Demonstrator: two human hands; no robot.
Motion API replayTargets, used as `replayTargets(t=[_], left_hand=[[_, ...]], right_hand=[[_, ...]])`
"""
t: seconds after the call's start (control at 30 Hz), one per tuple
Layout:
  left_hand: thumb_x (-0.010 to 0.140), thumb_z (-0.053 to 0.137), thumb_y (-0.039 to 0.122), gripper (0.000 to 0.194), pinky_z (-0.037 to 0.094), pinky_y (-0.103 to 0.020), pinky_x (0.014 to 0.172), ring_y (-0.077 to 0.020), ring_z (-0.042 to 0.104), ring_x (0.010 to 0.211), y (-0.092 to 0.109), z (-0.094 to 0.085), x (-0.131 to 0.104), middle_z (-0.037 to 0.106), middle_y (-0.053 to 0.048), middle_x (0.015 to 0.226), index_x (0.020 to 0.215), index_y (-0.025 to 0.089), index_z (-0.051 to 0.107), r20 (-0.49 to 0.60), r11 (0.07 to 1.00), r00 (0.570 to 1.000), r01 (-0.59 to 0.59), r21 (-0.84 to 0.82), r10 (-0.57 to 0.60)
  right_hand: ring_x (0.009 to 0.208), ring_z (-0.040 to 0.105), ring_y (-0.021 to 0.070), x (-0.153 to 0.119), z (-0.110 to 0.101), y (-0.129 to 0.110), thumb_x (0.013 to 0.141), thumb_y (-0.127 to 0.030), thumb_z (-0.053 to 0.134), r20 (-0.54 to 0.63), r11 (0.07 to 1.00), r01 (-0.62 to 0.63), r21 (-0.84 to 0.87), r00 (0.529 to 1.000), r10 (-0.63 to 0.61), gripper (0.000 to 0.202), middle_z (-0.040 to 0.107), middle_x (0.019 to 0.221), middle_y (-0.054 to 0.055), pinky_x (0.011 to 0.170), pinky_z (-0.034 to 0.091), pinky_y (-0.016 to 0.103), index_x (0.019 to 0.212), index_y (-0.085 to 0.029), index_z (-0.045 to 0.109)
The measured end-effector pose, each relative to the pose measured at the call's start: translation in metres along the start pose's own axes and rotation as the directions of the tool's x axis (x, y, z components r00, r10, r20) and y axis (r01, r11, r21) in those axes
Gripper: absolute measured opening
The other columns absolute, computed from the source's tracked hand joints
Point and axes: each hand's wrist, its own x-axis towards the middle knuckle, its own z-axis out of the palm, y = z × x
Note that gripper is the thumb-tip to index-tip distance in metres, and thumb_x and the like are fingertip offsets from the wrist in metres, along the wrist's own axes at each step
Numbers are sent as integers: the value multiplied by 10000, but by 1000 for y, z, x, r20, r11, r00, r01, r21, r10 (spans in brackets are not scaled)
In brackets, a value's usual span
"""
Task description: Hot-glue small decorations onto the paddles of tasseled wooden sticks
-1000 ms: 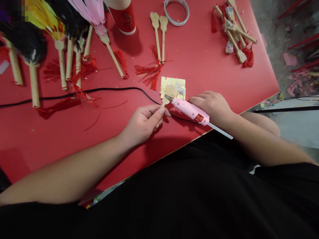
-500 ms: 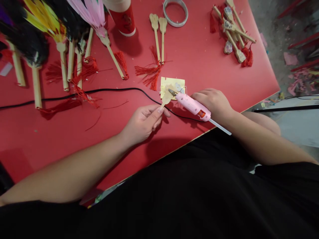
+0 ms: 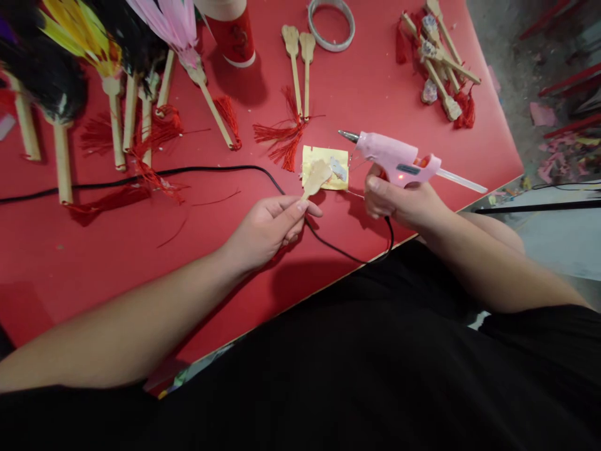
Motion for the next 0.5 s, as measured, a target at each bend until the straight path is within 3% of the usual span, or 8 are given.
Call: replayTargets(t=[0.07, 0.2, 0.33, 0.5], left_hand=[[1026, 947, 625, 460, 315, -212, 473, -78, 345, 492, -1, 0, 0, 444, 76, 550, 987, 174, 870, 3, 1000, 1000, -1, 14, 1], [1047, 932, 626, 459, 352, -216, 495, -82, 367, 506, -1, 0, 0, 446, 76, 547, 977, 178, 863, 9, 1000, 1000, -10, 28, 10], [1045, 936, 612, 451, 352, -215, 512, -78, 368, 510, 1, 0, 0, 441, 79, 545, 950, 181, 844, 23, 999, 1000, -15, 45, 14], [1048, 940, 598, 439, 355, -209, 510, -76, 369, 508, 0, 0, -1, 442, 83, 550, 963, 178, 841, 16, 1000, 1000, -9, 21, 9]], right_hand=[[500, 324, 112, -2, 4, 0, 1014, -842, 918, 157, 960, -80, 268, 987, 39, 670, 348, 584, -141, 560, 421, 302, 923, -294, 543], [479, 241, 73, -3, 6, -2, 1083, -733, 927, 308, 890, -185, 418, 950, 53, 620, 314, 550, -168, 529, 354, 236, 919, -271, 548], [476, 244, 70, -4, 5, -3, 1123, -682, 907, 328, 874, -173, 454, 944, 16, 578, 340, 550, -168, 535, 364, 229, 926, -262, 562], [487, 313, 91, -2, 4, 4, 1102, -713, 912, 289, 924, -90, 373, 957, -24, 600, 377, 574, -155, 561, 424, 268, 914, -276, 547]])
